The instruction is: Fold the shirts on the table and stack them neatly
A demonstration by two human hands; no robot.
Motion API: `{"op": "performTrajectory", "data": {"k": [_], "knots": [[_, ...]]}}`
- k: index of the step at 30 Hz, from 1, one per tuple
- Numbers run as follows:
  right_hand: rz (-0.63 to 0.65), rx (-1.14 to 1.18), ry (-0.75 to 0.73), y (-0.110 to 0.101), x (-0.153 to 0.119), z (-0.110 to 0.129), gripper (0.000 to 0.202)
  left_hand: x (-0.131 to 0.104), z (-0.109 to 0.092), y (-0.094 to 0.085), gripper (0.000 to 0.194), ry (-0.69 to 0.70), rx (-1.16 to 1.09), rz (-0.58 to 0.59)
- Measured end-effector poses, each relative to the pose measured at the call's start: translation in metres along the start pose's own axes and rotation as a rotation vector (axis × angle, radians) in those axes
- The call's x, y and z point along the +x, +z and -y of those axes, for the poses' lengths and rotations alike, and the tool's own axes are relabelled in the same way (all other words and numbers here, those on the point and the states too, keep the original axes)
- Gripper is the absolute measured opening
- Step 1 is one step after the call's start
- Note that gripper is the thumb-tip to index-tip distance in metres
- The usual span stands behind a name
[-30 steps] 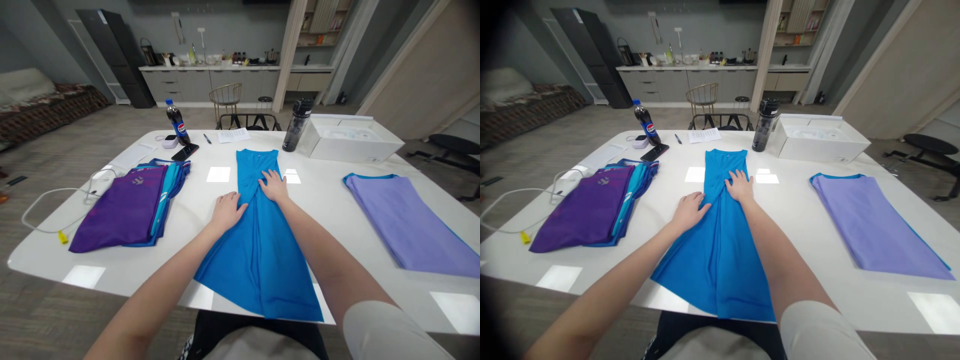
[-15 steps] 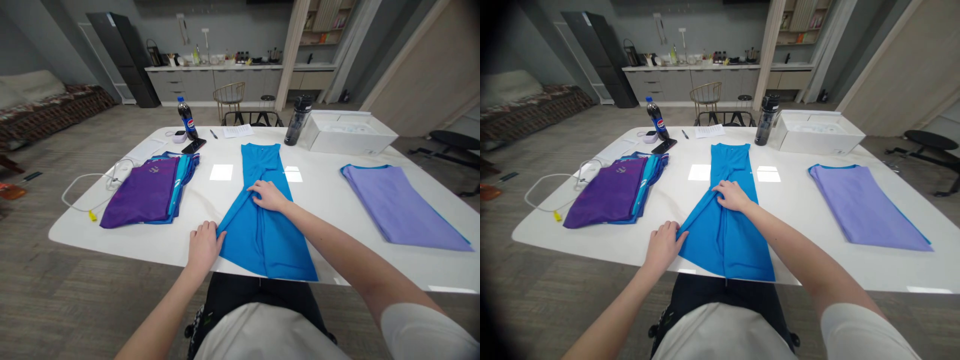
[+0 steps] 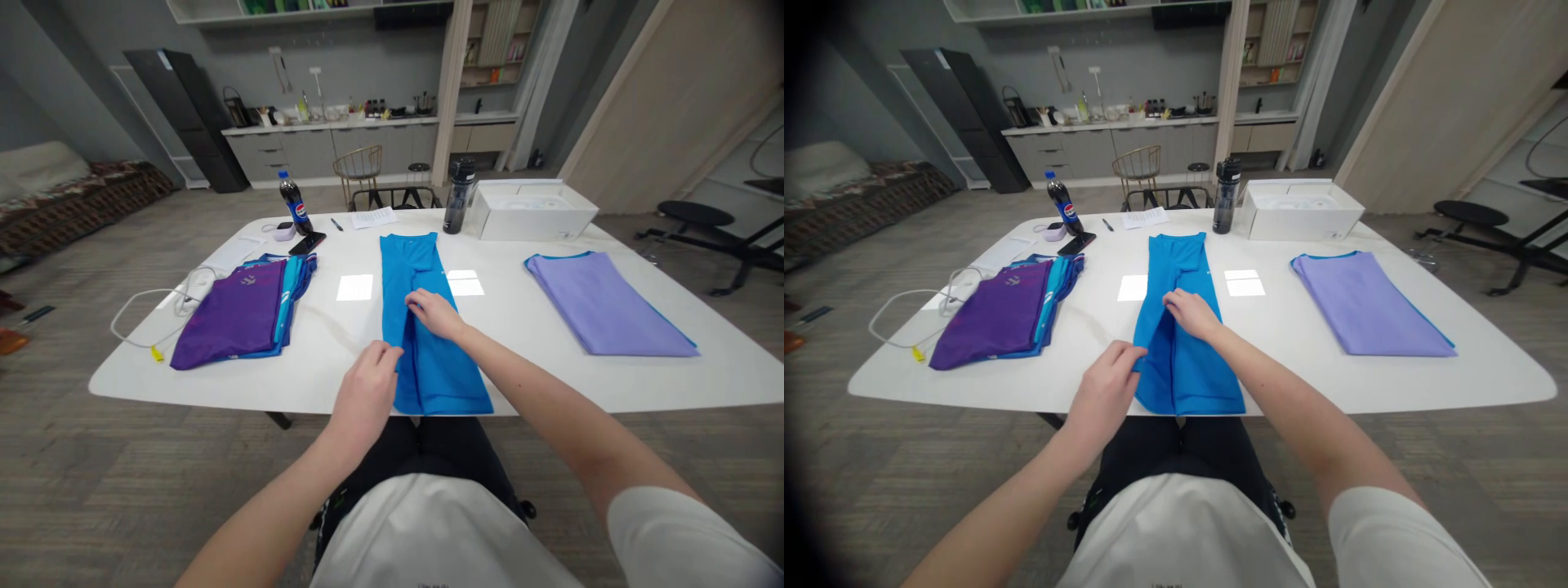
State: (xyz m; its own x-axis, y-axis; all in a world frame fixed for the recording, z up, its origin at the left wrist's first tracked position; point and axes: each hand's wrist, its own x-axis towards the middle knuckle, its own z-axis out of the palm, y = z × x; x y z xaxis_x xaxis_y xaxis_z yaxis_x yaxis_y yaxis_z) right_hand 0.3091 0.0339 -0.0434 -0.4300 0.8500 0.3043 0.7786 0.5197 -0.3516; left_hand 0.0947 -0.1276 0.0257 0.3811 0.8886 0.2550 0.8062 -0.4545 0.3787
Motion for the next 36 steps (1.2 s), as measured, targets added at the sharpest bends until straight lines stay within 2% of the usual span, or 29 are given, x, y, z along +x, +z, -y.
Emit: {"op": "performTrajectory", "data": {"k": [3, 5, 6, 8, 11, 14, 17, 20, 25, 29, 32, 36], "knots": [[-0.044, 0.042, 0.115, -0.011, -0.027, -0.022, 0.023, 0.004, -0.042, 0.024, 0.037, 0.214, 0.047, 0.162], [-0.043, 0.047, 0.169, -0.012, -0.046, -0.033, 0.022, 0.002, -0.054, 0.043, 0.032, 0.32, 0.059, 0.236], [-0.04, 0.054, 0.187, -0.011, -0.056, -0.037, 0.022, 0.001, -0.053, 0.051, 0.031, 0.345, 0.052, 0.246], [-0.035, 0.089, 0.208, -0.009, -0.076, -0.037, 0.022, -0.002, -0.04, 0.06, 0.032, 0.334, 0.02, 0.227], [-0.005, 0.147, 0.165, -0.009, -0.102, -0.023, 0.022, 0.0, 0.001, 0.064, 0.028, 0.307, -0.027, 0.209], [0.082, 0.118, 0.033, -0.01, -0.122, -0.004, 0.028, 0.009, 0.043, 0.068, 0.028, 0.419, -0.066, 0.269], [0.151, 0.06, -0.034, -0.008, -0.132, 0.01, 0.027, 0.021, 0.066, 0.076, 0.03, 0.509, -0.083, 0.311], [0.195, 0.087, -0.031, -0.006, -0.134, 0.016, 0.022, 0.028, 0.071, 0.078, 0.029, 0.534, -0.023, 0.361], [0.233, 0.191, -0.045, -0.015, -0.14, 0.013, 0.018, 0.028, 0.073, 0.066, 0.031, 0.525, 0.051, 0.441], [0.22, 0.227, -0.071, -0.032, -0.157, 0.0, 0.026, 0.019, 0.083, 0.057, 0.038, 0.535, 0.032, 0.414], [0.237, 0.215, -0.099, -0.046, -0.174, -0.014, 0.039, 0.012, 0.091, 0.055, 0.043, 0.619, -0.044, 0.383], [0.299, 0.173, -0.106, -0.059, -0.189, -0.028, 0.035, 0.01, 0.1, 0.06, 0.042, 0.686, -0.129, 0.415]]}}
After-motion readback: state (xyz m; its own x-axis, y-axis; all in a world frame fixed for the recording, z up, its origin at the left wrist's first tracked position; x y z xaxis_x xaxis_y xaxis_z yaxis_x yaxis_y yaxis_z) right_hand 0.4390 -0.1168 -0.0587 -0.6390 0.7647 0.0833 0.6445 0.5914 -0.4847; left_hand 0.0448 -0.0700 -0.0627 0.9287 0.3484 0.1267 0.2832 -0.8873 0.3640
